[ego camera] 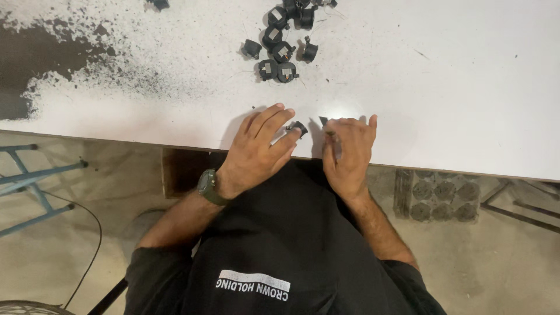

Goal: The person uses a small abrasive block to deburr and smooth the edges of multiple black metal parts on a white table. They handle each part one at a time, rotate it to reach different edges, and place finished parts aside. The person also moves a pile of smaller black plastic pieces to clear the workspace.

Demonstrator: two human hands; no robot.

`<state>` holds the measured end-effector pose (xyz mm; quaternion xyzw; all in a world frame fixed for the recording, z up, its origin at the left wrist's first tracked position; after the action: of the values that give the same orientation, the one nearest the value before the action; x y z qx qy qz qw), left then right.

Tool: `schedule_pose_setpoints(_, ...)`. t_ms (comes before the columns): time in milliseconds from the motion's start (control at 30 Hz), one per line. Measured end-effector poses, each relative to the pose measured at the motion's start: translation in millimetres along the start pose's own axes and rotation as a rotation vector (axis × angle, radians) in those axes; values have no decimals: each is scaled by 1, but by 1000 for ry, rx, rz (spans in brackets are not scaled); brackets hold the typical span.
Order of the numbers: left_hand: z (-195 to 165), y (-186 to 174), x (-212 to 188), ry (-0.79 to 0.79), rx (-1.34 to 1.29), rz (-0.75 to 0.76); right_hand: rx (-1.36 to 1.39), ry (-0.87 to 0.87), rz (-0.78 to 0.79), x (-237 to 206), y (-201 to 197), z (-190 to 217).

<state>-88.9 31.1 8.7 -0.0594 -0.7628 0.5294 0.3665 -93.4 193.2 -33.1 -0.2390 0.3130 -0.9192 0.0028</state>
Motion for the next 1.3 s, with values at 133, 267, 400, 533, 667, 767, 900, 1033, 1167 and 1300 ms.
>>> schedule_pose_setpoints(133,2,12,-6,-4,63,-60,-14,63,-28,-6,-4,-13)
schedule_pose_setpoints(267,3,14,-15,5,100,-113,51,8,-54,-10,-4,-9)
schedule_pose_setpoints(400,4,16,-21,18,95,-163,176,-113,-34,-12,6,6)
schedule_pose_setpoints(533,3,18,-29,2,102,-187,177,-131,56,-10,21,12)
schedule_pose_setpoints(667,0,19,-37,-14,144,-197,264,-55,2,-3,17,8)
schedule_pose_setpoints(767,2,22,-40,-43,126,-193,297,-75,52,0,22,12)
schedule_pose_setpoints(900,6,22,-44,-87,108,-211,286,-118,95,-2,28,15)
schedule_pose_setpoints(1033,10,25,-48,-148,123,-184,235,-199,116,-10,34,18)
schedule_pose_setpoints(1167,12,25,-48,-177,82,-196,181,-220,148,-13,39,17)
schedule_pose_setpoints(1300,14,24,-47,-182,-3,-204,176,-238,143,-11,37,20)
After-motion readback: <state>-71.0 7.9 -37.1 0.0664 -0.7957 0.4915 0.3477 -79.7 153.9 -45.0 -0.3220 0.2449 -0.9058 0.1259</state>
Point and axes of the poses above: each hand's wrist, its own x-axis towards the middle knuckle, its own y-axis out of the palm, z = x × y, the point moved 10 cm from there along x, towards the middle knuckle, and after that the axes turned 11 degrees about x, right-handed, at the moved point
